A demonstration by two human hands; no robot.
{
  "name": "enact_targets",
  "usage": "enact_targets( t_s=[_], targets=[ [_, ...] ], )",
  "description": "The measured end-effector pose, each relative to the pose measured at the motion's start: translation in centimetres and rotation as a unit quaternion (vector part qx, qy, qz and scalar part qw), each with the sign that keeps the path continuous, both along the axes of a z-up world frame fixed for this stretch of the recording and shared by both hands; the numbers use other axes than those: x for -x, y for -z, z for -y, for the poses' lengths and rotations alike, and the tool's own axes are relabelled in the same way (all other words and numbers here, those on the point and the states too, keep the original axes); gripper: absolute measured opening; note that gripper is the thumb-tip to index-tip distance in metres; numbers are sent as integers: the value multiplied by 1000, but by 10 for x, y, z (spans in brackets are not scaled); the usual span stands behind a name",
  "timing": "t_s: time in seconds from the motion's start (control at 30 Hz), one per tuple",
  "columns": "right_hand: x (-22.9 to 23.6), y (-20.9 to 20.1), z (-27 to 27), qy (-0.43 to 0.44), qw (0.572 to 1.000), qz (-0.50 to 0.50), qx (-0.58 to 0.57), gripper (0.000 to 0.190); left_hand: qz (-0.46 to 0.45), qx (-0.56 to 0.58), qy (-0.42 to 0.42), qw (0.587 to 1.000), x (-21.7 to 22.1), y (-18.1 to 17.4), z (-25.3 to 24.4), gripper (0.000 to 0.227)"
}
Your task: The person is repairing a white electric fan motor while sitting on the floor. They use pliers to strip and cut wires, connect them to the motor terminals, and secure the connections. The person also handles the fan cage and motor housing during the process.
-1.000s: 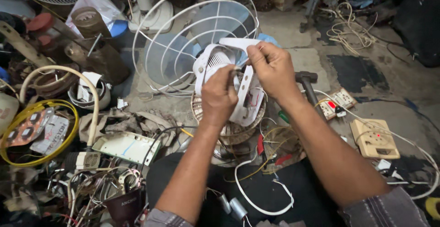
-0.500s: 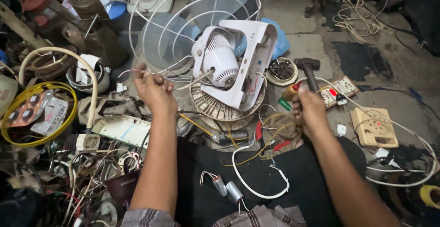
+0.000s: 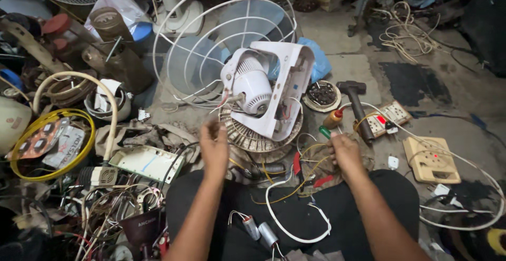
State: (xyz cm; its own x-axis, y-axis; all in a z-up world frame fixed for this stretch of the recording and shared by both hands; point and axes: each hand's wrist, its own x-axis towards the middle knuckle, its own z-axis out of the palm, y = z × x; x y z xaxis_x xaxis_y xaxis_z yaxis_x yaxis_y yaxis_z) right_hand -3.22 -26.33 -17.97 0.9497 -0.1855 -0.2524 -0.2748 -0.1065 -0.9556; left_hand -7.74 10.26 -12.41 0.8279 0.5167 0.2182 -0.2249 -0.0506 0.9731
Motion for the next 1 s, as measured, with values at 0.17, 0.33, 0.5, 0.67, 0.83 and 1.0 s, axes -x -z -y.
enact_targets(
  t_s=[0.17, 0.33, 0.5, 0.67, 0.83, 1.0],
  targets=[
    [8, -11, -5, -11, 1000, 14, 13, 40, 46, -168, 68, 982, 20, -43, 59, 25],
    [10, -14, -3, -23, 999, 35, 29, 40, 95, -260, 115, 954, 9, -83, 80, 44],
    [8, -14, 1, -34, 998, 47, 25, 41, 15, -268, 136, 954, -15, -82, 78, 50],
    [8, -13, -4, -37, 998, 40, 10, 41, -19, -256, 219, 942, -47, -76, 82, 56],
    [13, -16, -6, -47, 996, 72, 24, 43, -119, -178, 279, 936, -77, -65, 82, 63],
    [23, -21, -13, -49, 974, 132, 179, 41, -42, -103, 309, 944, -82, -46, 72, 59]
  ],
)
